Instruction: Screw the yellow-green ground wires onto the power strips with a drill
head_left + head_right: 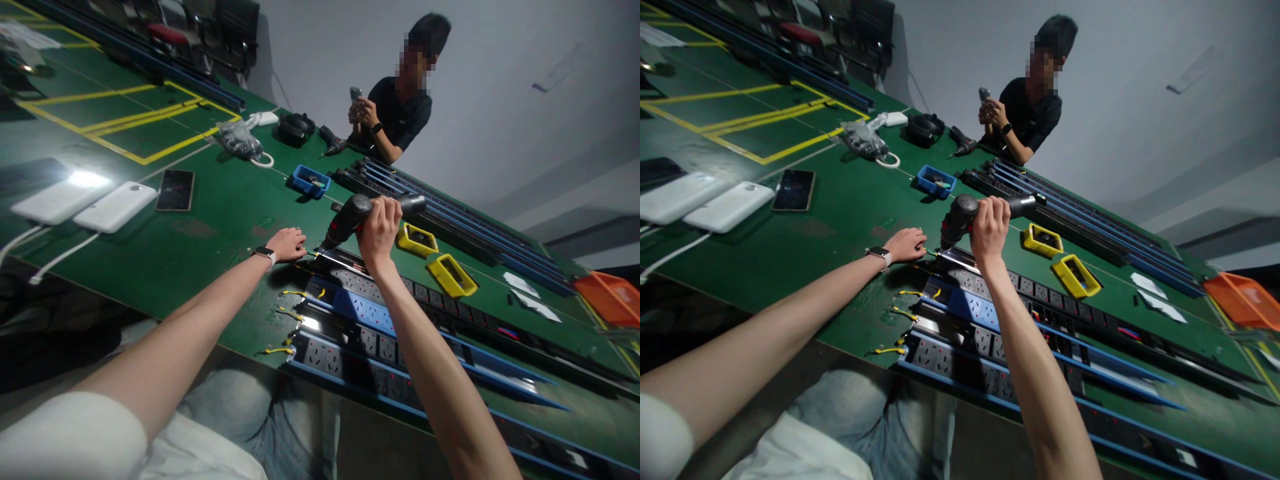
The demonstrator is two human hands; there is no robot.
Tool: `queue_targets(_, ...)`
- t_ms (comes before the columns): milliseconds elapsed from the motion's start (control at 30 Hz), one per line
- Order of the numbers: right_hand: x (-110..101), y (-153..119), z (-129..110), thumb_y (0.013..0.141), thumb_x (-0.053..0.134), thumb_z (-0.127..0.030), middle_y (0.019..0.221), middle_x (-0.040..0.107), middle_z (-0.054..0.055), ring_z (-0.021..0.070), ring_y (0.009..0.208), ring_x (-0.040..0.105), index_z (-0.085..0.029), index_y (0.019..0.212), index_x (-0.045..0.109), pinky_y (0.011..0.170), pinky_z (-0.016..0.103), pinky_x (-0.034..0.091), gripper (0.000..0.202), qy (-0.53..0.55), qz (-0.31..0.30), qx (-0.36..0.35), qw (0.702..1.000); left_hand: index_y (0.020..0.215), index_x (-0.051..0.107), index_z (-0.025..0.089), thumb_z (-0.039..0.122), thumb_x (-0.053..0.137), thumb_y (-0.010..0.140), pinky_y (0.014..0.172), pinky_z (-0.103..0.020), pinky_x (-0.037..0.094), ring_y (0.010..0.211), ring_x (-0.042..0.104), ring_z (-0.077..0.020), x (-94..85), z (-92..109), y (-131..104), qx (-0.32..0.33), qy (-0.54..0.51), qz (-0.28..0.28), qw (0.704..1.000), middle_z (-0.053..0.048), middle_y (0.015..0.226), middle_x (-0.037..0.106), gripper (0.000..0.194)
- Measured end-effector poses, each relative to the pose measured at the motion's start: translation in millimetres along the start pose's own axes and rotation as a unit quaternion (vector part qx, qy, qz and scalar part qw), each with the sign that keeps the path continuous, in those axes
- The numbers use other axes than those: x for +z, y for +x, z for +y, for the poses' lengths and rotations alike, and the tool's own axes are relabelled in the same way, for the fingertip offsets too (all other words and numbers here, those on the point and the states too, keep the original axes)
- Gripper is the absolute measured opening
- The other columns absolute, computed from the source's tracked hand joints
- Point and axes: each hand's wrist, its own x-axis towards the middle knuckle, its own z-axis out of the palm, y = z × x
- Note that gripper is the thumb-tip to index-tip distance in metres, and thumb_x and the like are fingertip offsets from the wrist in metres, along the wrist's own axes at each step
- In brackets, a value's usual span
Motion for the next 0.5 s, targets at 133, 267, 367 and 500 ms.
queue_targets(133,0.6,5.9,0.9,0.090,0.038,-0.013,0.116,0.059,0.016,0.0211,0.119,0.047,-0.012,0.108,0.058,0.113,0.045,0.036,0.027,0.025,-0.012,-0.027,0.999,0.077,0.062,0.017,0.027,0.053,0.081,0.073,-0.034,0.039,0.082,0.054,-0.0212,1.5,-0.5,0.8,-0.003,-0.002,0.001,1.000,-0.008,0.084,0.061,0.014)
queue_targets(267,-2.2,11.1,12.8,0.088,0.039,-0.014,0.113,0.058,0.016,0.0230,0.115,0.047,-0.011,0.111,0.057,0.109,0.049,0.037,0.029,0.009,-0.055,-0.050,0.997,0.078,0.062,0.017,0.027,0.053,0.080,0.073,-0.034,0.039,0.083,0.054,-0.0215,1.9,-1.1,1.2,-0.001,-0.003,0.001,1.000,-0.008,0.084,0.060,0.014)
queue_targets(367,-4.2,11.6,25.4,0.088,0.040,-0.016,0.110,0.058,0.016,0.0235,0.110,0.047,-0.011,0.111,0.056,0.106,0.051,0.037,0.029,-0.002,-0.087,-0.066,0.994,0.077,0.062,0.017,0.028,0.053,0.080,0.073,-0.034,0.038,0.082,0.054,-0.0213,1.6,-1.4,1.0,-0.002,-0.002,0.003,1.000,-0.008,0.084,0.060,0.013)
queue_targets(500,-6.3,10.9,33.0,0.088,0.041,-0.019,0.109,0.058,0.016,0.0235,0.110,0.046,-0.009,0.110,0.056,0.108,0.050,0.034,0.029,-0.028,-0.082,-0.066,0.994,0.076,0.061,0.017,0.027,0.053,0.080,0.072,-0.034,0.038,0.081,0.054,-0.0208,1.1,-2.2,0.9,-0.002,-0.004,0.003,1.000,-0.008,0.084,0.060,0.013)
